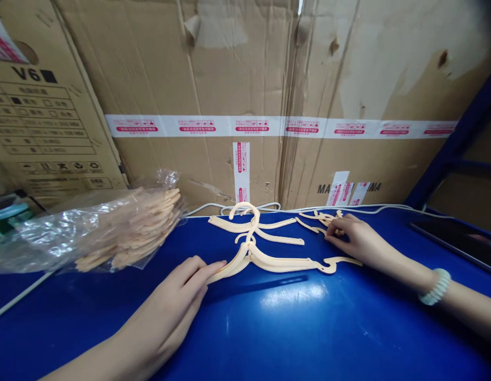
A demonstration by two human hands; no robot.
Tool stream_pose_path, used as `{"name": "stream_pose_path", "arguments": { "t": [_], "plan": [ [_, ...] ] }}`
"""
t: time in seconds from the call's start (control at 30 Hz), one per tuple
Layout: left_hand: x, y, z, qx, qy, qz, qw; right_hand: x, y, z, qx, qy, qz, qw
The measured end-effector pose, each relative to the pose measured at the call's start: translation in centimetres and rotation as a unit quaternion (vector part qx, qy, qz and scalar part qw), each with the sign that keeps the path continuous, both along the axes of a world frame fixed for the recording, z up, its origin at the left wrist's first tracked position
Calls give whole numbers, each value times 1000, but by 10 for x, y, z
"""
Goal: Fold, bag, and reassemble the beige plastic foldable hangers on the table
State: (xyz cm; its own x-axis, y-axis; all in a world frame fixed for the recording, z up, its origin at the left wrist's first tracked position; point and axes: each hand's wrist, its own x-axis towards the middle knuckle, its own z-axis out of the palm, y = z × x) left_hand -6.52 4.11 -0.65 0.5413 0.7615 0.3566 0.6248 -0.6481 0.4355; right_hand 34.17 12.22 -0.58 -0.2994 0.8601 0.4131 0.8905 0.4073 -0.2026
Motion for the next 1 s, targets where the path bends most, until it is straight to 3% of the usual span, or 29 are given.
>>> {"name": "stream_pose_path", "arguments": {
  "t": [0.5,0.77,0.87,1.0],
  "plan": [
    [2,0,2,7,-15,1,1000,2,-1,6,-103,25,-58,993],
    [1,0,2,7,-11,0,1000,5,-4,18,-110,117,-52,986],
    [0,0,1,6,-16,1,1000,-5,-11,27,-170,223,-9,960],
    [0,0,1,14,-17,10,1000,-28,-28,35,-281,377,41,882]
  ]
}}
